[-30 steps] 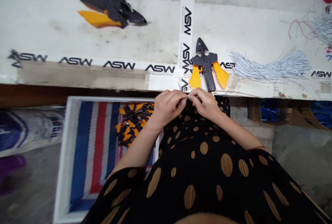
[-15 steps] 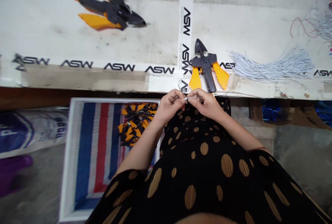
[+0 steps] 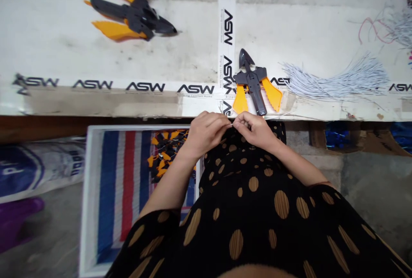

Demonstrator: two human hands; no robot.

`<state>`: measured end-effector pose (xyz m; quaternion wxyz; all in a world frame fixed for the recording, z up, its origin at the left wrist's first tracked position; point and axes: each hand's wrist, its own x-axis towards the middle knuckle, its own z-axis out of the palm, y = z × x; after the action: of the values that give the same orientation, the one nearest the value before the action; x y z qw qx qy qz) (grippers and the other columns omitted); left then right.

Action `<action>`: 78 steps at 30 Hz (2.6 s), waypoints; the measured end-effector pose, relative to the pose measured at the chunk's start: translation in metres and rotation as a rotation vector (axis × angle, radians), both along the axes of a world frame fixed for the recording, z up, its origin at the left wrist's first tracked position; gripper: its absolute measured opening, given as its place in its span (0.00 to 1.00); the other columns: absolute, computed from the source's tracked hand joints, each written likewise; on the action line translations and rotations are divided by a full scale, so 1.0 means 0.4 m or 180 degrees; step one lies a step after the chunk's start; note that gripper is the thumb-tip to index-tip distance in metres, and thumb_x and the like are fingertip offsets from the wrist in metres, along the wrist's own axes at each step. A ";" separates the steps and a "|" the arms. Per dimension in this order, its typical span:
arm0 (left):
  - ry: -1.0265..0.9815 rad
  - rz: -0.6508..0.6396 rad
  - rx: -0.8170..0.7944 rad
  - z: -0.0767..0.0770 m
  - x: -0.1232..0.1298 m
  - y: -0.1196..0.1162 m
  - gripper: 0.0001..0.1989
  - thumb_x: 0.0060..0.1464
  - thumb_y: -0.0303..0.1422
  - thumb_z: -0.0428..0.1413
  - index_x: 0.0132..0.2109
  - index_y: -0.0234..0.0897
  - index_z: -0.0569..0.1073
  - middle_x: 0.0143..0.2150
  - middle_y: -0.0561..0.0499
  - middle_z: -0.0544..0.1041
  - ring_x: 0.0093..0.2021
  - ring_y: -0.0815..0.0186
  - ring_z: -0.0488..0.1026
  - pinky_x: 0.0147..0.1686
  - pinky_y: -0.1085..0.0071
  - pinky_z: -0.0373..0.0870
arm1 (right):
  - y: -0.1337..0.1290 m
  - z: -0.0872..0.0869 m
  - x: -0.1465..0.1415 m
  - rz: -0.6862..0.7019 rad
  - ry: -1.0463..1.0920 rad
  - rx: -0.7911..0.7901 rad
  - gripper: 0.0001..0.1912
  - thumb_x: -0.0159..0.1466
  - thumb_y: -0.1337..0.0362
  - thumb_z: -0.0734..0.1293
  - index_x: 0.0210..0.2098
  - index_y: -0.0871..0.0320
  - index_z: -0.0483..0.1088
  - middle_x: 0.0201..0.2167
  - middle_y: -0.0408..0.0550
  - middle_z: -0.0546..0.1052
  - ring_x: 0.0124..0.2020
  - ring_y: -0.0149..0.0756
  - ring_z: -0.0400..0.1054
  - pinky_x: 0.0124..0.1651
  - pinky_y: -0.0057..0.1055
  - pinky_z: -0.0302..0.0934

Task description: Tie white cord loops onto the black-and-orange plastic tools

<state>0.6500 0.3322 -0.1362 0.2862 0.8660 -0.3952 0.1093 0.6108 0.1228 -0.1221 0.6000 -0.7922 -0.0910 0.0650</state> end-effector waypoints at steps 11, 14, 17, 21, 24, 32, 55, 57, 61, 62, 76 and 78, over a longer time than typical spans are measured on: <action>0.0600 0.0248 -0.0069 0.022 0.009 0.055 0.10 0.64 0.41 0.60 0.36 0.43 0.80 0.35 0.52 0.84 0.34 0.62 0.81 0.38 0.64 0.71 | -0.021 -0.013 -0.042 -0.0160 -0.0424 -0.0268 0.10 0.71 0.61 0.62 0.46 0.57 0.72 0.47 0.49 0.78 0.32 0.27 0.70 0.38 0.26 0.65; 0.0619 0.0056 -0.0109 0.038 0.028 0.089 0.10 0.61 0.43 0.62 0.38 0.44 0.81 0.35 0.53 0.85 0.34 0.61 0.80 0.37 0.64 0.71 | -0.108 0.000 -0.072 -0.0519 -0.0739 -0.0614 0.12 0.72 0.63 0.61 0.52 0.55 0.72 0.53 0.53 0.76 0.39 0.32 0.73 0.40 0.28 0.69; 0.0597 0.0112 -0.0283 0.072 0.040 0.077 0.10 0.61 0.43 0.63 0.41 0.43 0.81 0.38 0.54 0.85 0.37 0.60 0.80 0.41 0.63 0.72 | -0.181 -0.015 -0.085 -0.0870 -0.0932 -0.1235 0.11 0.72 0.64 0.62 0.51 0.54 0.73 0.49 0.52 0.77 0.43 0.36 0.74 0.43 0.31 0.71; 0.0455 -0.0068 -0.0139 0.091 0.038 -0.061 0.11 0.64 0.42 0.60 0.50 0.44 0.79 0.53 0.50 0.82 0.56 0.55 0.76 0.59 0.54 0.68 | -0.188 -0.059 -0.078 -0.0813 -0.1165 -0.1850 0.09 0.73 0.62 0.63 0.47 0.55 0.75 0.47 0.52 0.77 0.46 0.37 0.75 0.45 0.30 0.69; 0.0421 -0.0459 0.0451 0.057 0.039 -0.173 0.19 0.62 0.45 0.60 0.58 0.46 0.75 0.69 0.47 0.69 0.72 0.51 0.60 0.71 0.46 0.50 | -0.174 -0.072 -0.078 -0.0696 -0.1246 -0.2108 0.11 0.75 0.62 0.60 0.45 0.55 0.74 0.47 0.51 0.78 0.44 0.35 0.75 0.44 0.28 0.68; 0.0531 -0.0425 0.0634 -0.005 0.054 -0.161 0.19 0.67 0.50 0.52 0.58 0.47 0.71 0.71 0.47 0.65 0.75 0.54 0.52 0.73 0.43 0.40 | -0.270 -0.026 -0.133 -0.1247 -0.1410 -0.2505 0.10 0.74 0.62 0.61 0.40 0.56 0.73 0.36 0.48 0.81 0.37 0.38 0.75 0.41 0.33 0.65; 0.0619 0.0352 0.0468 0.094 0.044 -0.210 0.12 0.67 0.37 0.51 0.44 0.43 0.80 0.39 0.49 0.82 0.44 0.53 0.73 0.53 0.50 0.62 | -0.066 -0.104 -0.138 0.0318 -0.2331 -0.1742 0.13 0.74 0.63 0.61 0.55 0.54 0.72 0.53 0.50 0.78 0.44 0.33 0.73 0.44 0.31 0.67; 0.0421 0.0338 0.0474 0.087 0.044 -0.195 0.12 0.67 0.36 0.51 0.45 0.44 0.79 0.39 0.48 0.81 0.43 0.53 0.73 0.53 0.49 0.61 | -0.090 -0.107 -0.149 0.0173 -0.2206 -0.1574 0.13 0.73 0.64 0.62 0.55 0.54 0.71 0.54 0.51 0.78 0.49 0.33 0.74 0.47 0.30 0.69; 0.0205 0.0209 0.0550 0.077 0.046 -0.181 0.11 0.66 0.34 0.51 0.48 0.46 0.78 0.38 0.47 0.80 0.44 0.51 0.71 0.54 0.46 0.60 | -0.126 -0.115 -0.160 -0.0143 -0.2094 -0.1435 0.11 0.72 0.67 0.63 0.52 0.58 0.71 0.52 0.53 0.79 0.48 0.33 0.77 0.46 0.29 0.72; 0.0195 0.0179 0.0582 0.077 0.046 -0.181 0.11 0.66 0.33 0.51 0.48 0.46 0.78 0.38 0.47 0.80 0.44 0.51 0.71 0.54 0.46 0.60 | -0.132 -0.117 -0.162 -0.0167 -0.2038 -0.1433 0.11 0.72 0.68 0.63 0.52 0.59 0.71 0.52 0.54 0.79 0.47 0.33 0.77 0.46 0.30 0.72; 0.0300 0.0079 0.0698 0.069 0.053 -0.210 0.10 0.68 0.38 0.53 0.47 0.43 0.79 0.38 0.47 0.79 0.44 0.52 0.73 0.54 0.48 0.61 | -0.171 -0.110 -0.134 -0.0770 -0.1351 -0.1544 0.11 0.73 0.65 0.62 0.51 0.55 0.74 0.51 0.50 0.80 0.52 0.34 0.76 0.51 0.30 0.72; 0.0295 0.0074 0.0686 0.065 0.056 -0.218 0.10 0.68 0.38 0.53 0.45 0.44 0.79 0.37 0.48 0.78 0.44 0.53 0.73 0.54 0.48 0.61 | -0.172 -0.105 -0.122 -0.0960 -0.1168 -0.1569 0.11 0.73 0.64 0.62 0.50 0.54 0.75 0.51 0.50 0.80 0.53 0.34 0.75 0.51 0.30 0.72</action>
<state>0.6726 0.2451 -0.1103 0.2081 0.9004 -0.3809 0.0293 0.5619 0.0538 -0.1640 0.3670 -0.9164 -0.0607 -0.1481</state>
